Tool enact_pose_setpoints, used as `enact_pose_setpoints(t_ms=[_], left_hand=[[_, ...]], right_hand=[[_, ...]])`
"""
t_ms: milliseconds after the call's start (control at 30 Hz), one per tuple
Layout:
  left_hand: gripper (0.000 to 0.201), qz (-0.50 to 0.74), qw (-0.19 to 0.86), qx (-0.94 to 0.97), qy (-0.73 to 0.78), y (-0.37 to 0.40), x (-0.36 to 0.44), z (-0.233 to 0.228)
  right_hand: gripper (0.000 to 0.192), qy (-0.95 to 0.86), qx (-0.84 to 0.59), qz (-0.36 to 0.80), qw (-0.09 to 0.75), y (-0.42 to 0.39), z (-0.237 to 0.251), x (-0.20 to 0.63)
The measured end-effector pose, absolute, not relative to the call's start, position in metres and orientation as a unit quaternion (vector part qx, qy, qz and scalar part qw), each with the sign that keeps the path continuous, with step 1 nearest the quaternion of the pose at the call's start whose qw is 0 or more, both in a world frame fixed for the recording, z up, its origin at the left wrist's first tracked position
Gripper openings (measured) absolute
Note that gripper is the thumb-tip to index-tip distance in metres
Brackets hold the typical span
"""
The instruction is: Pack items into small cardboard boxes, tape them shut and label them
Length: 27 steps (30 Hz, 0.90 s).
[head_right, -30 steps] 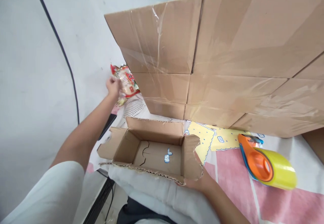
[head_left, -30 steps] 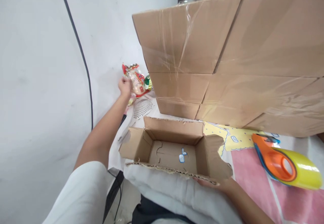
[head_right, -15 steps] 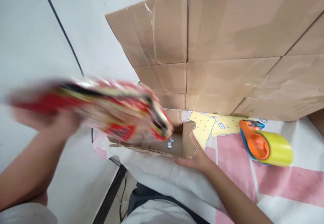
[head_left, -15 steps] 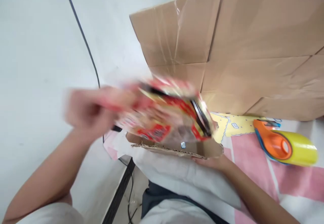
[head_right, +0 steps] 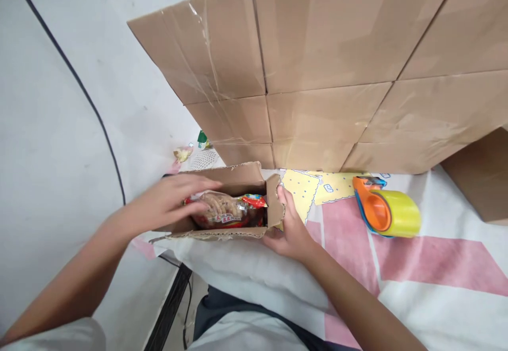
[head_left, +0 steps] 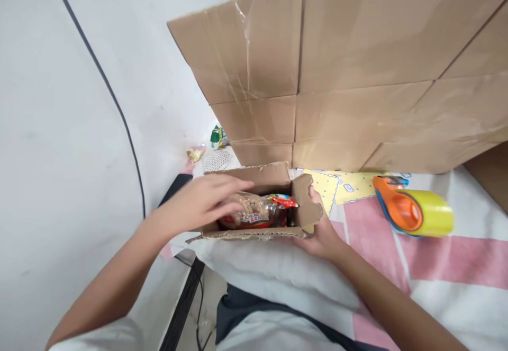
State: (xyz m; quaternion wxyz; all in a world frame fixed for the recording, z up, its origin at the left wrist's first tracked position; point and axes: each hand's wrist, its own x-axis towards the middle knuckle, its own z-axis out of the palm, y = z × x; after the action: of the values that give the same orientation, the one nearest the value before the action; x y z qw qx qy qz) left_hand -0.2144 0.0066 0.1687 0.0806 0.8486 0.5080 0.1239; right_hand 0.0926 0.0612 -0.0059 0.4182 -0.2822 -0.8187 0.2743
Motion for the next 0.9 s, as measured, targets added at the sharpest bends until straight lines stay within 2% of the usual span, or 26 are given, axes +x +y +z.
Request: enact_pose_setpoints(t_ms=[100, 167, 200, 233, 300, 333, 367, 400, 500, 567, 600, 700, 800, 900], left_hand=[[0.028, 0.337, -0.098, 0.646, 0.678, -0.042, -0.26, 0.145], [0.031, 0.431, -0.106, 0.515, 0.733, -0.074, -0.28, 0.105], [0.04, 0.459, -0.042, 0.528, 0.714, -0.086, -0.284, 0.082], [0.058, 0.467, 0.03, 0.562, 0.682, -0.095, -0.284, 0.062], [0.099, 0.47, 0.052, 0.619, 0.627, -0.102, -0.274, 0.032], [0.109, 0.449, 0.057, 0.651, 0.609, -0.101, -0.266, 0.025], [0.11, 0.435, 0.051, 0.677, 0.591, -0.097, -0.256, 0.022], [0.101, 0.426, 0.051, 0.693, 0.579, -0.093, -0.245, 0.023], [0.042, 0.458, 0.049, 0.656, 0.599, -0.076, -0.217, 0.034], [0.022, 0.499, 0.044, 0.56, 0.66, -0.066, -0.204, 0.038], [0.023, 0.516, 0.041, 0.511, 0.686, -0.062, -0.199, 0.039], [0.054, 0.53, 0.033, 0.446, 0.72, -0.054, -0.19, 0.041], [0.072, 0.473, -0.003, 0.511, 0.717, -0.051, -0.186, 0.053], [0.079, 0.393, -0.069, 0.605, 0.689, -0.048, -0.18, 0.072]], right_hand=[[0.107, -0.826, -0.246, 0.249, 0.442, 0.062, 0.004, 0.097], [0.102, -0.839, -0.231, 0.245, 0.428, 0.063, 0.01, 0.098], [0.097, -0.846, -0.225, 0.247, 0.415, 0.064, 0.013, 0.098], [0.092, -0.853, -0.217, 0.249, 0.405, 0.065, 0.016, 0.097], [0.084, -0.861, -0.198, 0.25, 0.395, 0.066, 0.021, 0.095], [0.082, -0.862, -0.19, 0.251, 0.398, 0.067, 0.024, 0.094], [0.081, -0.862, -0.186, 0.251, 0.399, 0.068, 0.026, 0.094], [0.079, -0.863, -0.187, 0.249, 0.397, 0.068, 0.027, 0.094], [0.073, -0.869, -0.212, 0.241, 0.377, 0.068, 0.031, 0.096], [0.061, -0.868, -0.236, 0.246, 0.361, 0.066, 0.034, 0.096], [0.054, -0.864, -0.245, 0.262, 0.355, 0.065, 0.035, 0.095], [0.038, -0.827, -0.248, 0.358, 0.357, 0.065, 0.035, 0.087], [0.041, -0.783, -0.229, 0.428, 0.389, 0.068, 0.031, 0.079], [0.052, -0.777, -0.211, 0.422, 0.415, 0.074, 0.026, 0.077]])
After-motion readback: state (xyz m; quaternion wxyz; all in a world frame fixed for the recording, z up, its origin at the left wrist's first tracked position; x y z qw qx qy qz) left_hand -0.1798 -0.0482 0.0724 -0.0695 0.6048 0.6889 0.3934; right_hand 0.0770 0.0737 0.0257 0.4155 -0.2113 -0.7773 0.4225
